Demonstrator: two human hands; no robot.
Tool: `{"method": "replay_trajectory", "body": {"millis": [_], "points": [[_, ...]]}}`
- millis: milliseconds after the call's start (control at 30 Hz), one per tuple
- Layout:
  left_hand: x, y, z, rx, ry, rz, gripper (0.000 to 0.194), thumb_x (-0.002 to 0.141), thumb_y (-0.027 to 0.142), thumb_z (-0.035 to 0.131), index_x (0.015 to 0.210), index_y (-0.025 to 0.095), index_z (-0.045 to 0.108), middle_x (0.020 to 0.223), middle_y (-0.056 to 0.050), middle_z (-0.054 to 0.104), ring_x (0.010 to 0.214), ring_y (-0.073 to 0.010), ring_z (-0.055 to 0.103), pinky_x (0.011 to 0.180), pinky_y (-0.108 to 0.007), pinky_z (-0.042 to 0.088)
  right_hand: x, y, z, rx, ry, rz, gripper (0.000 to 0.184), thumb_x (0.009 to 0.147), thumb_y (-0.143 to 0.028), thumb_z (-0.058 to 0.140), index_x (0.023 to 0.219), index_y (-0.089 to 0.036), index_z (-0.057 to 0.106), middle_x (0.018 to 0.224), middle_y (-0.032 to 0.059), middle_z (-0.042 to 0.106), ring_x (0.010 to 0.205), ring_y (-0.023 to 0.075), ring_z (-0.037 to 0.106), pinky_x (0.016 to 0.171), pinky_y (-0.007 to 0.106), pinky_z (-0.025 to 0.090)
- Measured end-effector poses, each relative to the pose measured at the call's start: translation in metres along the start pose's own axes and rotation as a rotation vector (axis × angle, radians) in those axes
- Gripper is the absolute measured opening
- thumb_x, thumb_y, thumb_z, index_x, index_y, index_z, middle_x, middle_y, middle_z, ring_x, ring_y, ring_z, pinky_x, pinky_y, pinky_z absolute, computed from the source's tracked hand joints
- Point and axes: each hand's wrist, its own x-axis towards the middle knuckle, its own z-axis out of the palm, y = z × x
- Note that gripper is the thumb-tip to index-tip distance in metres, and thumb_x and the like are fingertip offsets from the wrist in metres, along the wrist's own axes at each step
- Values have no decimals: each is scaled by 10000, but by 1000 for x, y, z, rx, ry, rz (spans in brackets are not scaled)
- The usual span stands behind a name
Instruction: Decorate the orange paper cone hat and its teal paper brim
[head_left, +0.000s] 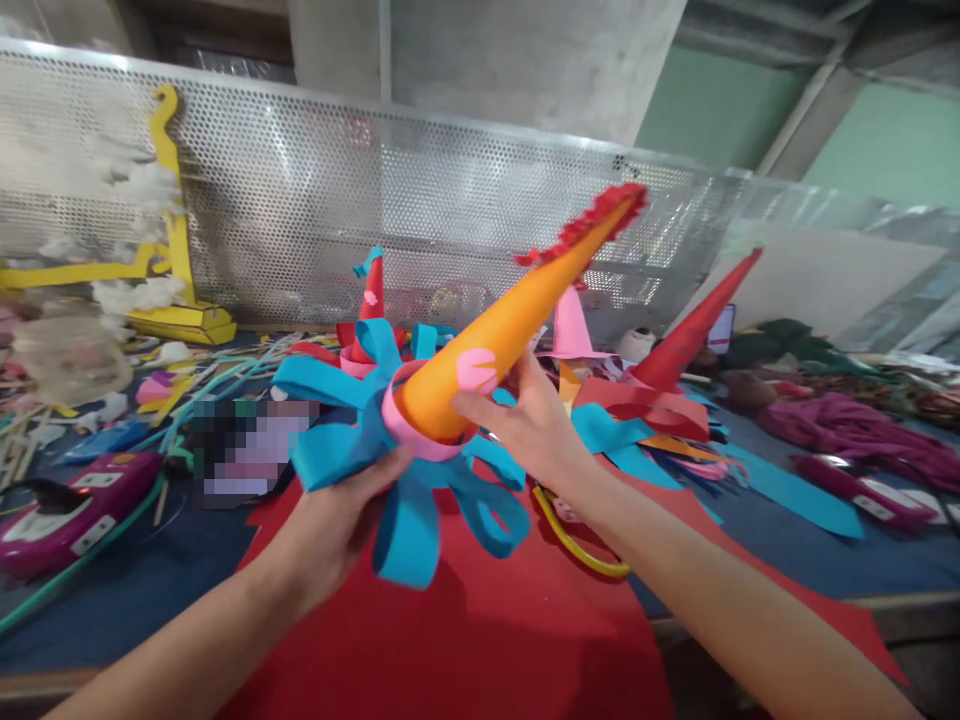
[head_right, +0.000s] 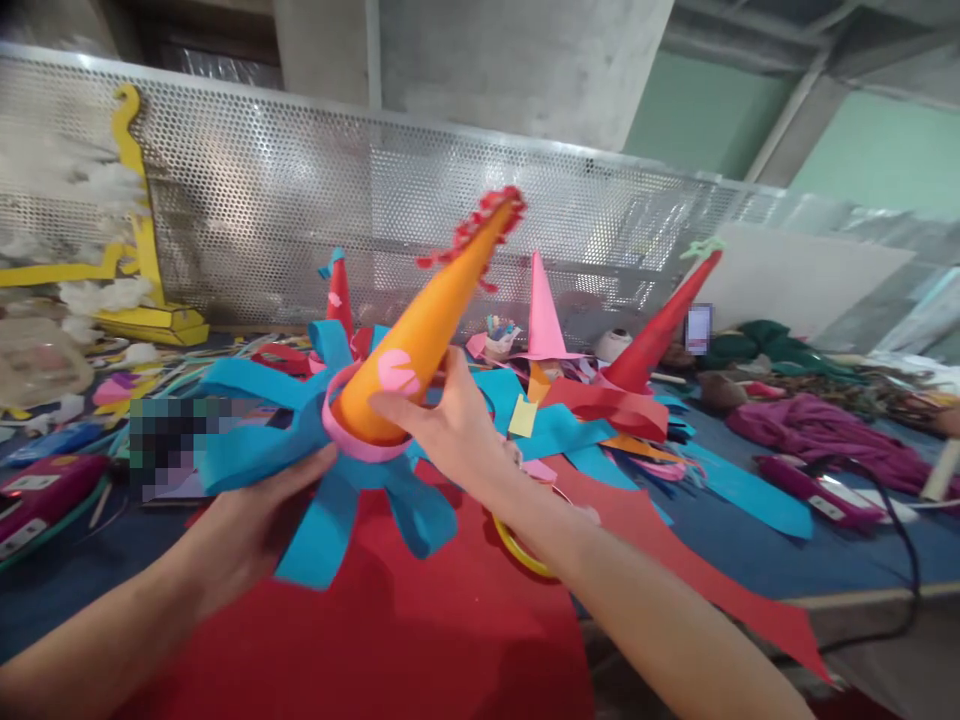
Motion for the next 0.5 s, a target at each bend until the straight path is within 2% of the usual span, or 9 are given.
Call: {"method": "replay_trajectory", "body": {"millis": [67, 133, 200, 233, 300, 367, 433, 500], "points": [[3, -1, -2, 0, 62, -2, 412, 899, 398, 619, 1275, 231, 597, 1324, -47, 648, 1192, -291, 630, 938, -437, 587, -1, 1, -13, -124, -170, -21, 542, 838, -396, 679, 1292, -215, 447, 1314, 87, 595, 1132, 217, 612, 848, 340, 577], [7, -4, -8, 71, 96, -2, 379, 904, 419, 607, 1220, 212, 641, 1238, -45, 701, 1185, -302, 635, 914, -433, 598, -2, 8, -30, -488, -290, 26, 363, 947, -299, 528, 1295, -207, 483, 1311, 76, 616, 1146, 193, 614, 871, 307, 549], [11, -7, -15, 165, 136, 4, 341, 920, 442, 570, 1149, 216, 683, 1139, -25, 744, 1133, -307, 665, 852, -435, 617, -6, 22, -46, -878, -347, 135, 257, 963, -173, 436, 1152, -181, 610, 1171, 90, 698, 1066, 213, 659, 852, 309, 522], [13, -9, -18, 201, 155, 9, 330, 924, 451, 555, 1112, 221, 700, 1095, -12, 758, 1097, -305, 683, 821, -434, 622, -8, 31, -51, -987, -374, 183, 248, 943, -141, 441, 1065, -165, 655, 1079, 112, 726, 1009, 244, 681, 816, 327, 516], [16, -11, -21, 228, 189, 28, 327, 927, 461, 538, 1053, 221, 721, 1033, 13, 772, 1049, -299, 701, 781, -427, 620, -13, 47, -55, -1094, -443, 234, 193, 895, -145, 512, 961, -134, 692, 961, 161, 737, 947, 320, 689, 749, 369, 496], [18, -12, -21, 200, 231, 50, 305, 904, 456, 567, 1011, 226, 735, 1005, 39, 774, 1042, -297, 700, 763, -410, 615, -17, 58, -52, -1177, -510, 242, 165, 862, -190, 576, 947, -121, 699, 963, 186, 730, 995, 370, 660, 761, 397, 467], [19, -14, -20, 159, 262, 61, 267, 871, 440, 611, 980, 237, 745, 1011, 65, 769, 1057, -302, 688, 755, -394, 610, -19, 63, -48, -1238, -551, 235, 179, 860, -211, 579, 963, -127, 699, 999, 185, 724, 1063, 375, 624, 820, 413, 429], [21, -14, -19, 160, 232, 79, 248, 868, 423, 616, 978, 246, 749, 1065, 79, 753, 1088, -304, 668, 772, -385, 601, -20, 63, -47, -1278, -573, 239, 196, 860, -192, 546, 969, -136, 699, 977, 174, 726, 1050, 353, 626, 845, 416, 398]]}}
